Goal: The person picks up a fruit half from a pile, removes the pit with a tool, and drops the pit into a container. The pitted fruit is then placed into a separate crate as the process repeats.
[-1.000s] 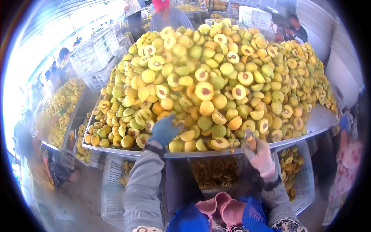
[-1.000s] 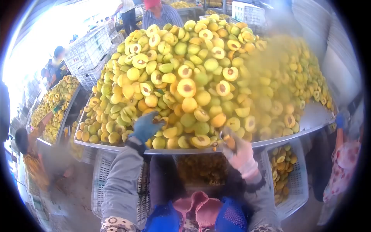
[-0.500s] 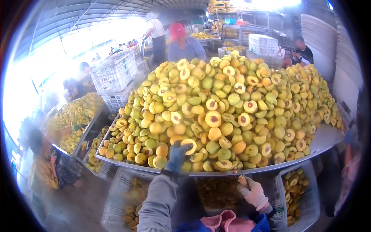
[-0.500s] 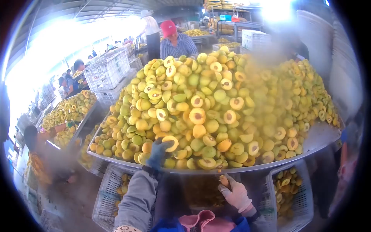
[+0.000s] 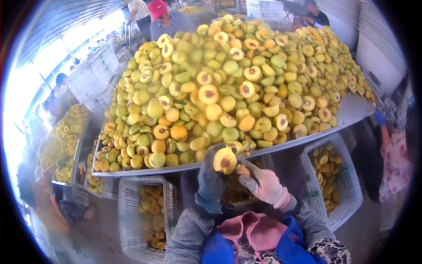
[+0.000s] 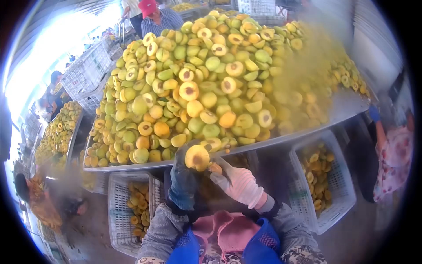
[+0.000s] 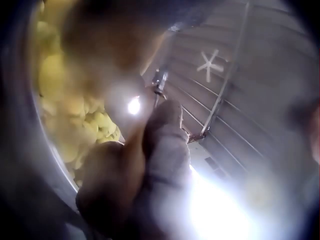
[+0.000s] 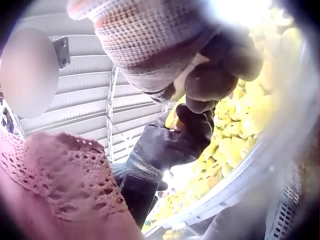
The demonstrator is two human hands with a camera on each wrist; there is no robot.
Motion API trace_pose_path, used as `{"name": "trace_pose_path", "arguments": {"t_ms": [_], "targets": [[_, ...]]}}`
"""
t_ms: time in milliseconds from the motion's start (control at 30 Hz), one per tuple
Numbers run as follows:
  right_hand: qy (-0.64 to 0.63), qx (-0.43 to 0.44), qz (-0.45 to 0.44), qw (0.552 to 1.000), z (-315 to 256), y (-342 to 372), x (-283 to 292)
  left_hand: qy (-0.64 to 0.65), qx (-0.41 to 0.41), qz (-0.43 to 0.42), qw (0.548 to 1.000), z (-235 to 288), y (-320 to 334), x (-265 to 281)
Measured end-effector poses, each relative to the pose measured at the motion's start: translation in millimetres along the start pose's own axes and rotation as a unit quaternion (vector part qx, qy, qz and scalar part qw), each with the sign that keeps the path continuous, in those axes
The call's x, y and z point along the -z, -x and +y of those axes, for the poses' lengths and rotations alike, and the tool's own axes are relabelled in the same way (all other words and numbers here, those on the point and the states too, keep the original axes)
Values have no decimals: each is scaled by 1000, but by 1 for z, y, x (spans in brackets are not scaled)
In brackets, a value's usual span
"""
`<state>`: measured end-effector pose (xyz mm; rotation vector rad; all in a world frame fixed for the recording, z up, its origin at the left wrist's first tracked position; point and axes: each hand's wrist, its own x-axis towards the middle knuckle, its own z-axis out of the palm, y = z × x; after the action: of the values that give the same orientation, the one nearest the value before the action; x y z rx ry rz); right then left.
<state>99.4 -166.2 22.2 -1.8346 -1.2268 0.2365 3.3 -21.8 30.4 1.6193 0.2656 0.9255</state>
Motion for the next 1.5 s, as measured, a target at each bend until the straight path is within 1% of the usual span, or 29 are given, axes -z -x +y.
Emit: {"name": "trace_pose_path", "arguments": {"t_ms": [67,133,233,333,433,500,567,633,700,767,800,833,867,900,967,1000,1033,1100,1167,1200,1233,1267,1300,1333,1367,1400,1433,1467,1500], "targets": [[29,-14,-15,999,-3,1,3,-17,1,-12,1000,3,4,-5],[42,-24,-27,998,0,4,3,-95,-11,-24,995,-2,6,-6],[36,-32,-38,998,6,4,2,-106,-15,-22,994,1,6,-9],[27,-33,-41,998,8,3,2,-73,-5,-16,997,-1,7,-11],[8,-31,-34,999,12,4,-3,-26,-15,25,999,-12,7,-17],[-18,-27,-26,999,21,6,-11,123,85,27,988,-5,7,-18],[-15,-47,-51,997,24,7,-15,103,91,29,990,-4,7,-20],[-23,-64,-76,995,25,7,-17,-89,2,27,996,-13,8,-21],[-42,-78,-103,991,26,7,-17,-44,42,18,998,-36,11,-17],[-23,-69,-96,993,26,9,-17,-54,50,16,997,-29,9,-18],[-13,-64,-93,994,25,11,-17,-86,38,20,995,-22,10,-19],[-117,-96,-122,981,23,12,-17,-119,26,23,992,-15,9,-21],[-221,-127,-148,956,20,13,-17,-141,-23,1,990,-26,10,-16],[-322,-157,-171,918,17,15,-16,-163,-71,-22,984,-46,12,-7],[-396,-227,-207,865,13,14,-10,-63,-55,-66,994,-48,8,-5],[-430,-260,-225,834,11,13,-8,59,10,-86,995,-47,5,-6],[-425,-256,-225,839,11,13,-6,179,76,-104,975,-40,1,-7],[-413,-248,-228,846,10,12,-2,233,157,-147,948,-21,-3,-6],[-465,-328,-279,773,-4,12,14,365,212,-157,893,-17,-1,-8],[-487,-366,-306,732,-7,11,19,466,224,-144,844,-21,5,-15],[-479,-326,-311,753,2,11,14,562,231,-129,784,-26,7,-19],[-473,-288,-316,771,15,17,3,442,93,-128,883,-28,2,-17],[-466,-247,-319,787,26,19,-2,320,136,-7,937,-21,6,-5],[-424,-291,-342,786,28,14,5,137,69,-1,988,-21,13,29],[-346,-244,-304,853,44,17,3,-109,12,30,993,-22,19,62],[-264,-193,-260,908,69,25,-4,-304,-26,83,949,-22,26,95],[-182,-140,-210,950,86,31,-9,-236,63,141,959,-30,38,139],[-67,-164,-234,956,93,33,-10,-163,151,197,955,-31,42,166],[50,-183,-253,949,98,31,-10,-342,91,190,916,-37,41,183]]}}
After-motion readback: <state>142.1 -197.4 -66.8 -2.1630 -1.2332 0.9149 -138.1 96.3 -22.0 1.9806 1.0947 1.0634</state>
